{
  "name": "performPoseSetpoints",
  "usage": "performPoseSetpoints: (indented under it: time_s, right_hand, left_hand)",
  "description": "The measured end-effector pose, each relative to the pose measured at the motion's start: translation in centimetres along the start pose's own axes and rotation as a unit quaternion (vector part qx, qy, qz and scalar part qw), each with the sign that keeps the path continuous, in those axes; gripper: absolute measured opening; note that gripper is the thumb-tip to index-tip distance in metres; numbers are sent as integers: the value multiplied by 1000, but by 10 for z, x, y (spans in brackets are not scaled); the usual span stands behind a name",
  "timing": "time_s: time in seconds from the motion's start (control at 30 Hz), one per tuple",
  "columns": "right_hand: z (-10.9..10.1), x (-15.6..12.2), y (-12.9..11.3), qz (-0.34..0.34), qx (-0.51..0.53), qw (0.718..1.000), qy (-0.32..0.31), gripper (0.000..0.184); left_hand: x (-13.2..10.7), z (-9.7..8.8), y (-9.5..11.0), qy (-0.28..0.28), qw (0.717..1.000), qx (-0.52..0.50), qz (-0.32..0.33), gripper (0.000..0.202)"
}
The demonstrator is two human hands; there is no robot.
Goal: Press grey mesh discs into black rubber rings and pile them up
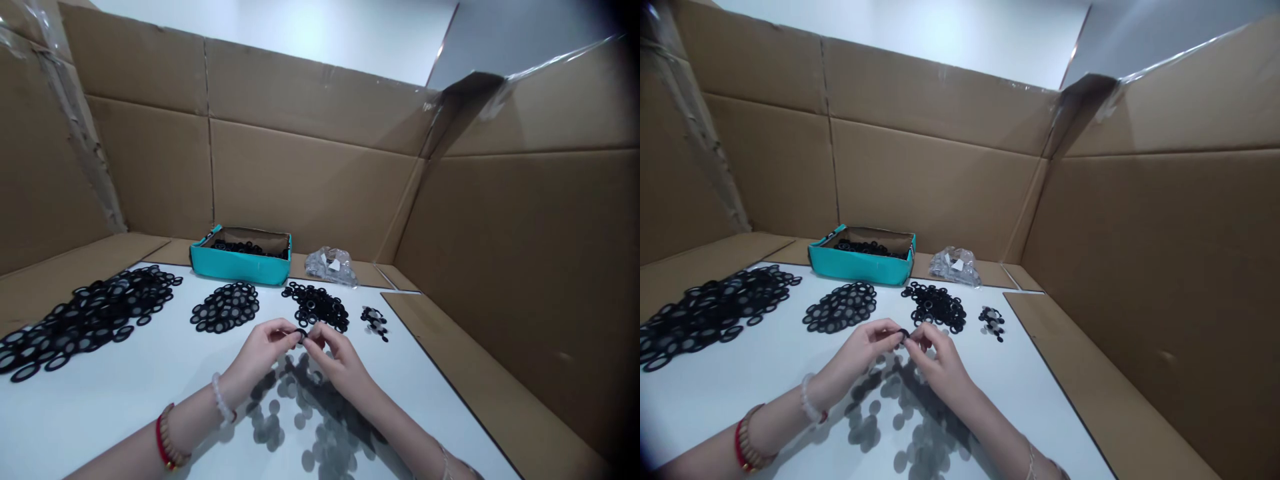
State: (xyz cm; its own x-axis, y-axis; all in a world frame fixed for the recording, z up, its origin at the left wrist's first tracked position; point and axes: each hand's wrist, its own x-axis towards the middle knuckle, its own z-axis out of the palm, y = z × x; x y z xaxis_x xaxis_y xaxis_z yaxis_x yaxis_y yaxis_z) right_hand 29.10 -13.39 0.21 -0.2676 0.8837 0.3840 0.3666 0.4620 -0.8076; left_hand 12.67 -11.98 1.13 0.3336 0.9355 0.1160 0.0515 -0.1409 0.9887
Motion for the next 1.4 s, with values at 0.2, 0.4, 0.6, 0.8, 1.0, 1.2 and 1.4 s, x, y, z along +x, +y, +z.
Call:
performPoseSetpoints:
  time_s: [0.2,0.4,0.6,0.8,1.0,1.2,1.4]
  right_hand:
    - [-6,3,0,-2,-29,999,-22,17]
    - [-8,2,-1,-10,-59,997,-48,12]
    - [-4,-1,-2,-51,-82,995,-25,20]
    - [0,-4,-7,-85,-107,990,27,20]
    - [-1,-6,-9,-105,-107,987,51,21]
    - [-5,-1,-6,-45,-65,997,-3,22]
    - [-6,0,-7,-16,-30,999,-24,23]
  left_hand:
    - [1,-5,3,-36,999,-12,0,19]
    - [3,-9,6,-43,991,111,56,9]
    - [-1,-7,2,-33,977,177,113,11]
    - [-5,-5,6,3,961,226,159,18]
    - [-6,-3,11,10,965,209,160,14]
    - [2,-4,7,-54,998,30,11,15]
    - [1,-3,8,-55,998,-22,2,21]
